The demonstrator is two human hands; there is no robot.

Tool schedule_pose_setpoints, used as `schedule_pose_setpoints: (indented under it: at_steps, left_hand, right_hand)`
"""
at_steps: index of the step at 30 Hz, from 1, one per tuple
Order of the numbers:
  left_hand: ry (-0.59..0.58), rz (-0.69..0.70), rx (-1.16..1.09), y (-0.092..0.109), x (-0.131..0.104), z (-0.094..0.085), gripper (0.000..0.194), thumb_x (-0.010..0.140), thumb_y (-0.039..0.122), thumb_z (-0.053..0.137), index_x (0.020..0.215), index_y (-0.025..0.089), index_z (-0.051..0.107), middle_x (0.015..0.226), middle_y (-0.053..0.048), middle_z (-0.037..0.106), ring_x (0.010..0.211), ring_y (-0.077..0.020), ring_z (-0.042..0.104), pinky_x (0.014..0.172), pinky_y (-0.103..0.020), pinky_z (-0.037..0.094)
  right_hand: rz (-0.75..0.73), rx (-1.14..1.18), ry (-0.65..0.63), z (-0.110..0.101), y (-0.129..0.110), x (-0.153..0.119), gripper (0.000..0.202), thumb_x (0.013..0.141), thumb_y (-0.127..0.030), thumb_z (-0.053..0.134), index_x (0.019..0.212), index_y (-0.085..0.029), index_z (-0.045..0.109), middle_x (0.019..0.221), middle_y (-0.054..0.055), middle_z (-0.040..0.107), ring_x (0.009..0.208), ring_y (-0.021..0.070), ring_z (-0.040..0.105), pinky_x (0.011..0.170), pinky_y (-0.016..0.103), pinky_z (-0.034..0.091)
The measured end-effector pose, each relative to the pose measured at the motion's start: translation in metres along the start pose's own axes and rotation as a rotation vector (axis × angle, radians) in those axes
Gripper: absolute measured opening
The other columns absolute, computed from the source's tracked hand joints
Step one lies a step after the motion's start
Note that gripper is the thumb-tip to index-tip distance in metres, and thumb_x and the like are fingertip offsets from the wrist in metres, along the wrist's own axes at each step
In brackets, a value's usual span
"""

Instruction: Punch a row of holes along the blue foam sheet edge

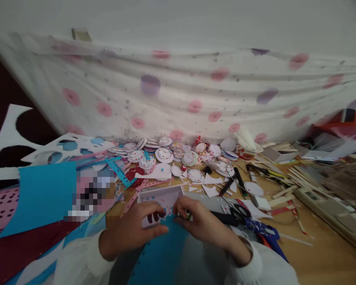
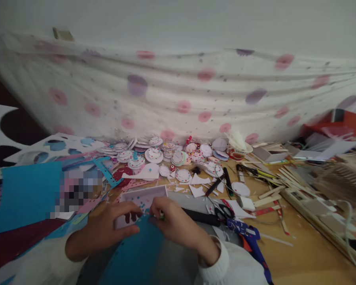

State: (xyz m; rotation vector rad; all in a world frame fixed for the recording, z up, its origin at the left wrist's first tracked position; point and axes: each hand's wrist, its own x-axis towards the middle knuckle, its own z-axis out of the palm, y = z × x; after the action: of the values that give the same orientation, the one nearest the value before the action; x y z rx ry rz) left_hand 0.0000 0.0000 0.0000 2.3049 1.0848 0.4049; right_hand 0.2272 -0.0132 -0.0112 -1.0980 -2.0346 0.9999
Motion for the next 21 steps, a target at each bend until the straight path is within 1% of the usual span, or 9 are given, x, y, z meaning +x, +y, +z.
schedule_pose_setpoints:
  at_steps: [1, 3, 8, 12, 14, 15, 17, 19, 21]
  left_hand:
    - [-0.07, -0.029, -0.009, 0.004, 0.007, -0.007, 0.023, 0.088, 0.038, 0.058, 0.089, 0.017, 0.067, 0.082, -0.001, 0.068, 0.075, -0.0156, 0.06, 0.069, -0.023, 0.045]
    - [-0.145, -0.049, -0.015, 0.008, 0.02, -0.02, 0.028, 0.089, 0.034, 0.053, 0.071, 0.016, 0.062, 0.066, 0.001, 0.06, 0.067, -0.0137, 0.055, 0.061, -0.022, 0.038]
    - [-0.256, -0.08, -0.078, -0.003, 0.04, -0.044, 0.032, 0.089, 0.036, 0.051, 0.065, 0.015, 0.054, 0.061, 0.004, 0.047, 0.062, -0.0117, 0.047, 0.055, -0.021, 0.029]
    - [-0.36, -0.039, -0.087, -0.01, 0.045, -0.052, 0.034, 0.089, 0.034, 0.049, 0.062, 0.015, 0.049, 0.06, 0.004, 0.045, 0.061, -0.0112, 0.045, 0.056, -0.022, 0.028]
    - [-0.373, -0.025, -0.072, -0.011, 0.045, -0.054, 0.033, 0.09, 0.032, 0.049, 0.062, 0.015, 0.05, 0.06, 0.004, 0.047, 0.061, -0.0113, 0.047, 0.057, -0.022, 0.028]
    - [-0.368, -0.027, -0.059, -0.012, 0.046, -0.054, 0.032, 0.09, 0.032, 0.049, 0.063, 0.016, 0.051, 0.061, 0.004, 0.049, 0.061, -0.0115, 0.048, 0.057, -0.022, 0.029]
    - [-0.338, -0.054, -0.025, -0.013, 0.047, -0.055, 0.03, 0.09, 0.031, 0.049, 0.064, 0.016, 0.054, 0.063, 0.003, 0.052, 0.063, -0.0123, 0.05, 0.058, -0.022, 0.029]
    - [-0.314, -0.088, -0.002, -0.014, 0.048, -0.055, 0.03, 0.09, 0.031, 0.05, 0.064, 0.016, 0.056, 0.063, 0.003, 0.054, 0.064, -0.0128, 0.051, 0.059, -0.022, 0.029]
    - [-0.316, -0.109, 0.002, -0.014, 0.048, -0.055, 0.03, 0.089, 0.031, 0.05, 0.063, 0.016, 0.056, 0.062, 0.003, 0.054, 0.061, -0.0126, 0.051, 0.057, -0.022, 0.028]
  right_hand:
    - [-0.018, 0.019, -0.006, -0.001, -0.003, 0.008, 0.028, 0.079, -0.009, 0.057, 0.068, -0.022, 0.035, 0.078, -0.002, 0.056, 0.073, 0.0132, 0.049, 0.066, 0.024, 0.038]
    - [-0.051, 0.08, -0.002, -0.005, -0.007, 0.02, 0.025, 0.082, -0.015, 0.057, 0.071, -0.022, 0.036, 0.08, -0.001, 0.055, 0.074, 0.0134, 0.048, 0.069, 0.025, 0.039]
    - [-0.075, 0.356, 0.029, -0.026, -0.009, 0.036, 0.018, 0.092, -0.033, 0.054, 0.085, -0.022, 0.042, 0.096, 0.004, 0.058, 0.089, 0.0154, 0.052, 0.079, 0.028, 0.043]
    - [-0.048, 0.42, 0.013, -0.038, -0.001, 0.038, 0.018, 0.093, -0.037, 0.054, 0.088, -0.022, 0.044, 0.102, 0.005, 0.059, 0.093, 0.0162, 0.054, 0.081, 0.03, 0.044]
    - [-0.048, 0.385, 0.001, -0.039, 0.004, 0.039, 0.015, 0.091, -0.033, 0.057, 0.096, -0.022, 0.049, 0.104, 0.005, 0.059, 0.097, 0.0169, 0.055, 0.085, 0.031, 0.045]
    - [-0.044, 0.374, -0.009, -0.038, 0.006, 0.04, 0.017, 0.09, -0.031, 0.059, 0.102, -0.022, 0.05, 0.106, 0.006, 0.058, 0.099, 0.0173, 0.055, 0.087, 0.032, 0.045]
    - [-0.016, 0.371, -0.021, -0.033, 0.009, 0.042, 0.032, 0.086, -0.027, 0.064, 0.114, -0.023, 0.051, 0.111, 0.006, 0.057, 0.102, 0.0178, 0.055, 0.089, 0.033, 0.045]
    - [0.02, 0.352, -0.03, -0.027, 0.012, 0.044, 0.037, 0.082, -0.024, 0.069, 0.116, -0.023, 0.054, 0.113, 0.005, 0.057, 0.102, 0.0183, 0.056, 0.09, 0.033, 0.046]
    - [0.04, 0.291, -0.05, -0.022, 0.013, 0.046, 0.031, 0.081, -0.023, 0.07, 0.109, -0.023, 0.059, 0.109, 0.004, 0.059, 0.099, 0.0184, 0.057, 0.088, 0.033, 0.047]
